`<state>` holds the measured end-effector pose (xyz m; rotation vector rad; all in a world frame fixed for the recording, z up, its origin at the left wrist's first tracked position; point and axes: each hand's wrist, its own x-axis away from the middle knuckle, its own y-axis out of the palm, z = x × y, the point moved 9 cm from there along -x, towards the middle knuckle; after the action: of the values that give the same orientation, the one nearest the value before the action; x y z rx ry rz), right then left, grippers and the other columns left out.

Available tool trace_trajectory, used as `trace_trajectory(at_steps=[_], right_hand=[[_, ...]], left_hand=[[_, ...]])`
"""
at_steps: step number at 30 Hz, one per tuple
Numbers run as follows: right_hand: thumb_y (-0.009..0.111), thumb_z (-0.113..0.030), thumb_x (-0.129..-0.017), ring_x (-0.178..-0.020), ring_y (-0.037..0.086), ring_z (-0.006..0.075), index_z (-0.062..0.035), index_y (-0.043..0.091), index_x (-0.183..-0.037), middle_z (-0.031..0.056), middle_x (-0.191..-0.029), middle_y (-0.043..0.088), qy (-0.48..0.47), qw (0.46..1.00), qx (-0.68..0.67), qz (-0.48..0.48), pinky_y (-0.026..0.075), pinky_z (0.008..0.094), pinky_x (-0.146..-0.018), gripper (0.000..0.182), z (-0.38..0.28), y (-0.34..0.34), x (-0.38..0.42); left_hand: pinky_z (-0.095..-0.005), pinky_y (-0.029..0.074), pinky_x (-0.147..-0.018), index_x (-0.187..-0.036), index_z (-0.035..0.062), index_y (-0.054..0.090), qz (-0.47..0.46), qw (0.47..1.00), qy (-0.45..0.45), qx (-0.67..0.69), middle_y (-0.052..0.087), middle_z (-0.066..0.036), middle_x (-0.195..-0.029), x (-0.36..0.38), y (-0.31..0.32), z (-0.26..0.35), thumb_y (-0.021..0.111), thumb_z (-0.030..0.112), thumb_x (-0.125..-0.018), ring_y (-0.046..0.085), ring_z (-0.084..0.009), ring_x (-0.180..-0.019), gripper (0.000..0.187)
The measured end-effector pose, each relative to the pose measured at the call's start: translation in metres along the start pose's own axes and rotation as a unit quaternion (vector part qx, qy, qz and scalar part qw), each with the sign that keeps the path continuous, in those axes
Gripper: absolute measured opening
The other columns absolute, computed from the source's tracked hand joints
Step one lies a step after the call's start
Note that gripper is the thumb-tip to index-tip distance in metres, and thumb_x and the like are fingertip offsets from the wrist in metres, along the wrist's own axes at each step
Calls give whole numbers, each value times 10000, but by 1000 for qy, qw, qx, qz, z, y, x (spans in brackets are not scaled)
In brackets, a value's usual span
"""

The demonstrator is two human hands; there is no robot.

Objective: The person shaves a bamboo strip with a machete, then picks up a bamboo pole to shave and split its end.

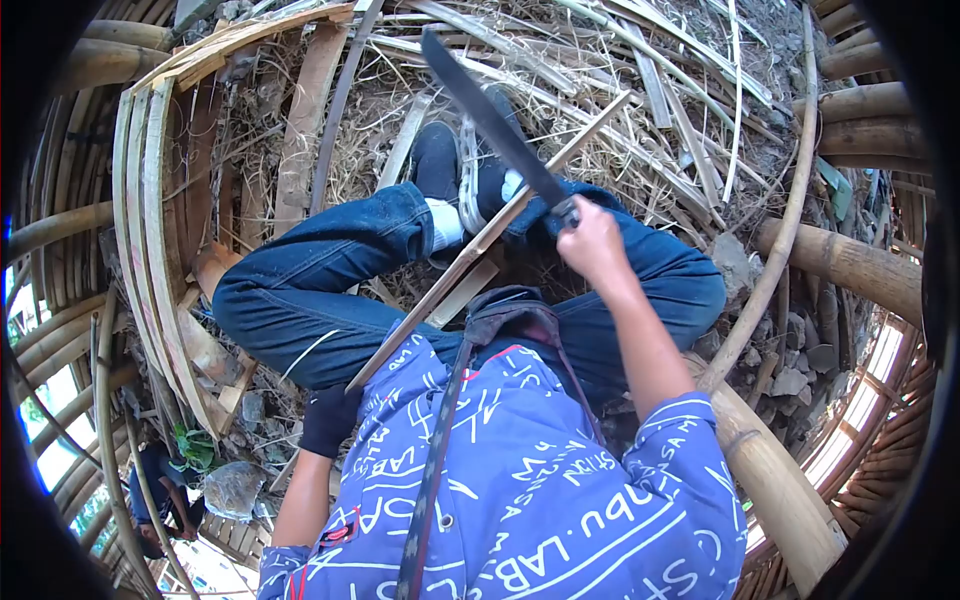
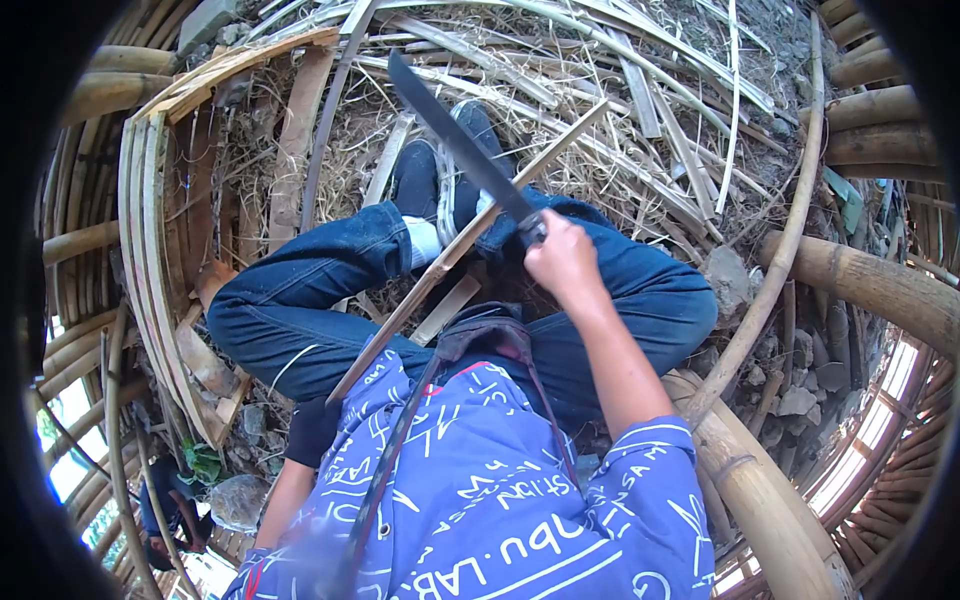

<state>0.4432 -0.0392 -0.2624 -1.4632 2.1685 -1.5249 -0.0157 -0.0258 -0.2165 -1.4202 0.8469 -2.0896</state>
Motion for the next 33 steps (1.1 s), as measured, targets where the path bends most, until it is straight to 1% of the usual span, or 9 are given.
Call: trace_trajectory(at_steps=[5, 7, 11, 13, 17, 19, 23, 28, 33], right_hand=[[534, -80, -722, -837, 600, 436, -33, 593, -941, 261, -827, 629, 62, 993, -62, 79, 481, 477, -756, 232, 9, -40, -18], [540, -85, -720, -835, 599, 443, -39, 585, -937, 267, -821, 627, 12, 995, -49, 86, 479, 492, -766, 226, -4, -18, -7], [548, -104, -719, -838, 598, 450, -72, 577, -939, 252, -836, 634, -1, 1000, 25, -14, 475, 518, -779, 224, -20, 8, 16], [545, -110, -723, -843, 598, 440, -91, 590, -940, 241, -829, 636, -31, 999, 6, 26, 476, 505, -774, 223, -13, -5, 7], [537, -89, -719, -810, 603, 427, -34, 590, -921, 243, -799, 631, 36, 995, -35, 83, 476, 492, -723, 216, 5, -44, -13], [526, -70, -713, -802, 605, 439, -27, 565, -922, 277, -781, 618, 32, 994, -40, 97, 484, 499, -739, 217, 6, -26, -11], [543, -84, -709, -837, 598, 460, -63, 558, -957, 281, -797, 620, 14, 999, 19, -31, 475, 529, -766, 249, -22, 40, 30], [551, -106, -723, -807, 599, 444, -91, 588, -942, 258, -802, 627, -8, 1000, 3, 20, 480, 512, -737, 223, -15, -2, 11], [533, -68, -722, -813, 602, 450, -20, 560, -955, 278, -794, 621, 3, 996, -26, 85, 484, 511, -735, 239, -2, -14, 1]], left_hand=[[-507, 435, -617, -734, 7, 604, 7, 1000, 4, -13, 605, -225, -727, 2, 3, 1, 508, 316, -886, 591, -411, -719, 358], [-509, 433, -612, -736, 7, 595, -2, 1000, 3, 24, 604, -221, -730, 2, 5, -3, 509, 315, -887, 587, -409, -715, 354], [-508, 426, -599, -690, 6, 586, 8, 999, 24, 20, 590, -224, -691, 0, -2, 3, 505, 316, -887, 579, -418, -682, 376], [-508, 424, -597, -682, 5, 588, 6, 1000, 25, 5, 587, -227, -683, 0, 4, -4, 505, 315, -886, 578, -420, -675, 381], [-506, 422, -591, -669, 3, 592, 14, 1000, 11, 10, 581, -229, -664, 0, 4, -5, 513, 321, -880, 578, -421, -667, 390], [-502, 432, -602, -685, 12, 593, -2, 1000, -4, 12, 591, -228, -695, 0, 8, -12, 512, 353, -880, 586, -413, -691, 402], [-501, 440, -611, -695, 11, 602, -25, 999, -23, 27, 596, -235, -709, -2, 5, -11, 516, 382, -877, 588, -416, -693, 422], [-489, 426, -591, -687, 0, 602, -17, 999, -4, 31, 582, -239, -676, -1, 8, -12, 522, 347, -875, 583, -418, -669, 402], [-477, 409, -565, -681, -5, 596, 12, 999, 7, 32, 572, -237, -659, -2, 3, -4, 523, 301, -880, 576, -417, -654, 371]])
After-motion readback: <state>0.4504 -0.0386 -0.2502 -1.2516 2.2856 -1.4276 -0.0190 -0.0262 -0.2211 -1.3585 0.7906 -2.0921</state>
